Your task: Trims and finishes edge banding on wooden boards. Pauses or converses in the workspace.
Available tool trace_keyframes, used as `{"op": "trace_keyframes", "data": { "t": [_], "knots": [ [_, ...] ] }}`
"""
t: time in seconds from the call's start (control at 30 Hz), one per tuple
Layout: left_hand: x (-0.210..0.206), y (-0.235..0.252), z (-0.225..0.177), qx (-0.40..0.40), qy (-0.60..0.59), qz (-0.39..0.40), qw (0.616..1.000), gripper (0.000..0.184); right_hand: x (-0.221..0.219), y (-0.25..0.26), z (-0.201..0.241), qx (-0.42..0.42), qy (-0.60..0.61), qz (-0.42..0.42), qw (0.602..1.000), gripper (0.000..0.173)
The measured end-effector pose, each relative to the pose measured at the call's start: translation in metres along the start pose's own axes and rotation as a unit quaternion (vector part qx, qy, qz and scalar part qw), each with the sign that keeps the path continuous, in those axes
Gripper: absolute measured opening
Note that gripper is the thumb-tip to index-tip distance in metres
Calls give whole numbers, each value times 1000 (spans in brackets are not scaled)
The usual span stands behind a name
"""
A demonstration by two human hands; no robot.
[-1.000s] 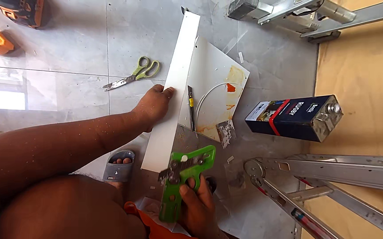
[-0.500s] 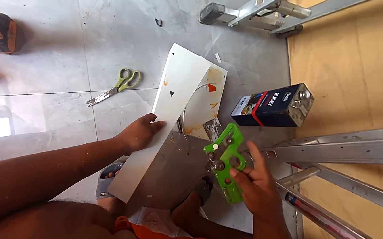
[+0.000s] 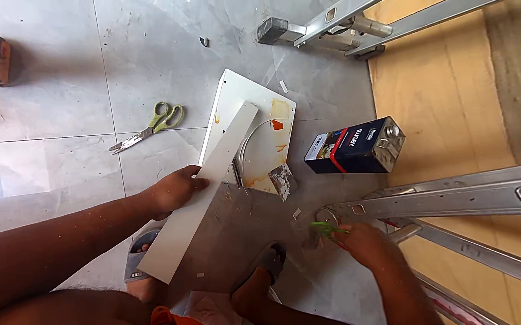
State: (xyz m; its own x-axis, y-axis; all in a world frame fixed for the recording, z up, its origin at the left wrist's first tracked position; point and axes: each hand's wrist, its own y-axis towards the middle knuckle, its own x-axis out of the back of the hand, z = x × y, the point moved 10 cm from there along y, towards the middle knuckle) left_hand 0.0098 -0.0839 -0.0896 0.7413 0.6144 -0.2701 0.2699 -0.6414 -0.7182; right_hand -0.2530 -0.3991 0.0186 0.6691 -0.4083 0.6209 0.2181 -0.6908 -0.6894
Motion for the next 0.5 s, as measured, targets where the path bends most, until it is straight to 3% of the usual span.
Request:
{"op": "trace_keyframes", "data": {
  "t": [0.1,0.17,0.23,0.3,0.37,0.5],
  "knots": [
    [6,-9,6,8,-31,27,999,32,32,0,-23,5,-35,-11,999,41],
    [18,-11,17,9,-23,32,999,33,65,-5,-27,76,62,-105,990,36],
    [30,-13,28,10,6,33,999,38,92,-11,-26,156,232,-196,940,29],
    [37,-19,37,21,50,30,998,45,103,-8,-13,232,452,-232,830,22],
    [39,-24,43,30,67,26,997,50,104,-1,15,296,637,-186,687,27],
    [35,-30,43,29,48,27,998,57,99,19,81,351,768,-88,529,40]
  ]
}}
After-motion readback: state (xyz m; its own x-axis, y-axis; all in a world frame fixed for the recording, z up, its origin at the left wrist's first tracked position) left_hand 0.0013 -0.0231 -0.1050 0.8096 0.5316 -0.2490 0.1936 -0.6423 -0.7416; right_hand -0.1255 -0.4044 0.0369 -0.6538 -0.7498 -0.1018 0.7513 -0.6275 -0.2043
